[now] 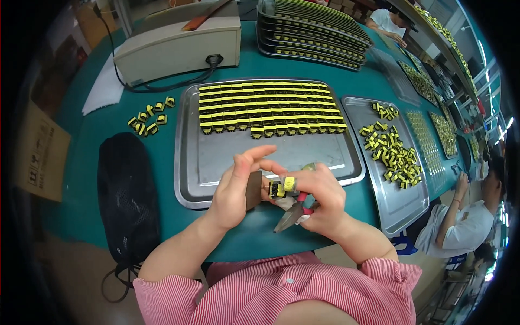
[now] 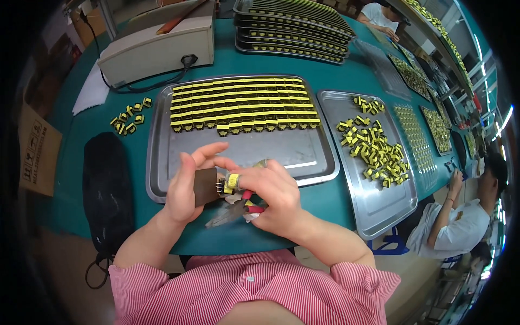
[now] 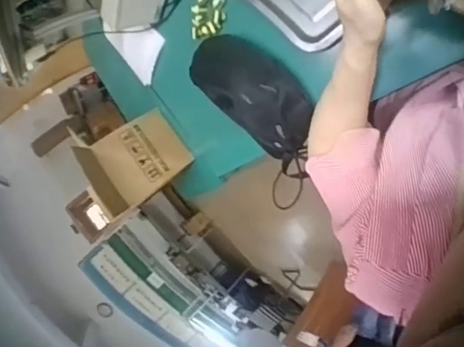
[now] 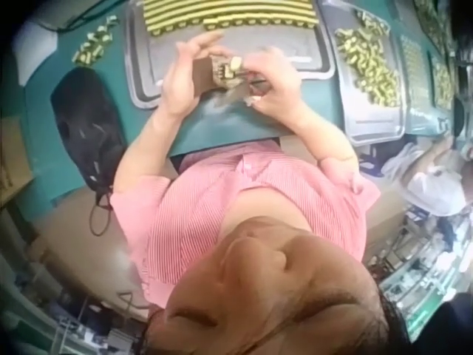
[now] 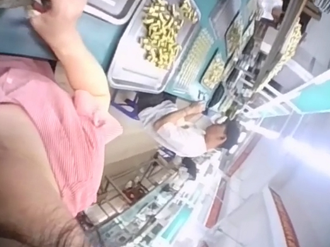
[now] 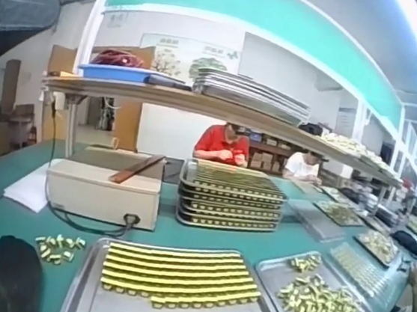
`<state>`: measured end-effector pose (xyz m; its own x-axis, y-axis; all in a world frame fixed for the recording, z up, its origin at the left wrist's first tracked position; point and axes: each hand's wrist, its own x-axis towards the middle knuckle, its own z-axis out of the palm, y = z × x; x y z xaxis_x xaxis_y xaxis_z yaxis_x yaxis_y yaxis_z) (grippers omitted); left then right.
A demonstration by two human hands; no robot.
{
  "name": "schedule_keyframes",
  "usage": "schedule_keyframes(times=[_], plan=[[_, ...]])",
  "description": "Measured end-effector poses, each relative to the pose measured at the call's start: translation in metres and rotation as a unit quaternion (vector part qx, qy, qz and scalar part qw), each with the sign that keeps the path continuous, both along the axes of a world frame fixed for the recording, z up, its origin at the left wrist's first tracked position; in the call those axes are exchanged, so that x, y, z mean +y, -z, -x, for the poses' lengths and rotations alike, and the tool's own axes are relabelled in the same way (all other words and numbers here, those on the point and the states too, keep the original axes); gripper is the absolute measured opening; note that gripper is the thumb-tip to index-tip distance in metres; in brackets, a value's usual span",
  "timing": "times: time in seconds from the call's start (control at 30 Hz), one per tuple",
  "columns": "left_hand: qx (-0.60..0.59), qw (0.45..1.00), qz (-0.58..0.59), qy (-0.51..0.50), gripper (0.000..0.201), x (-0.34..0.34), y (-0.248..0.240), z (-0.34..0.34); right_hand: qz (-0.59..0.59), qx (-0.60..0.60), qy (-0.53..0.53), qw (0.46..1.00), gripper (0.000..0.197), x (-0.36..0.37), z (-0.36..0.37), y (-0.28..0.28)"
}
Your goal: The person assembles small yellow electronic components by hand at a factory workstation.
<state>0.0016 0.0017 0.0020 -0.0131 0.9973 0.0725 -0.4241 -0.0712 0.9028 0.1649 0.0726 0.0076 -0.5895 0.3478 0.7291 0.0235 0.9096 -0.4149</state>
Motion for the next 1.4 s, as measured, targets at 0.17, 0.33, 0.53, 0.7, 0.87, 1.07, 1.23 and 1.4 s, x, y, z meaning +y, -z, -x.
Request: schedule_keyframes(times=[0.17, 0.33, 0.53, 0.7, 0.87, 1.07, 1.23, 1.4], plan=[[-0.004, 1.0, -0.005, -0.006, 0.07, -0.003, -0.002, -0.005, -0.014, -0.015, -0.005, 1.0, 0.038, -0.005, 0.002, 0.0], [0.014, 1.0, -0.024, 0.004, 0.071, -0.002, -0.001, -0.005, -0.03, 0.001, 0.004, 1.0, 0.038, -0.006, 0.005, 0.002], [0.022, 1.0, -0.021, 0.003, 0.07, -0.002, -0.002, -0.006, -0.062, -0.023, 0.002, 0.998, 0.036, -0.005, 0.003, 0.0], [0.054, 0.998, -0.023, 0.012, 0.069, -0.004, 0.004, -0.006, -0.069, -0.041, 0.002, 0.997, 0.039, -0.01, 0.005, -0.006], [0.132, 0.991, -0.019, 0.025, 0.069, -0.003, 0.007, -0.006, -0.078, -0.041, -0.003, 0.996, 0.04, -0.013, 0.008, -0.004], [0.083, 0.996, 0.007, 0.041, 0.075, -0.003, 0.003, -0.008, -0.035, -0.038, -0.02, 0.998, 0.041, -0.013, 0.007, -0.006], [-0.02, 0.998, 0.012, 0.052, 0.079, -0.003, 0.0, -0.012, -0.022, -0.014, -0.03, 0.999, 0.041, -0.012, 0.007, -0.005], [0.013, 0.998, 0.003, 0.06, 0.078, -0.003, 0.003, -0.012, -0.03, -0.024, -0.013, 0.999, 0.04, -0.015, 0.007, -0.006]])
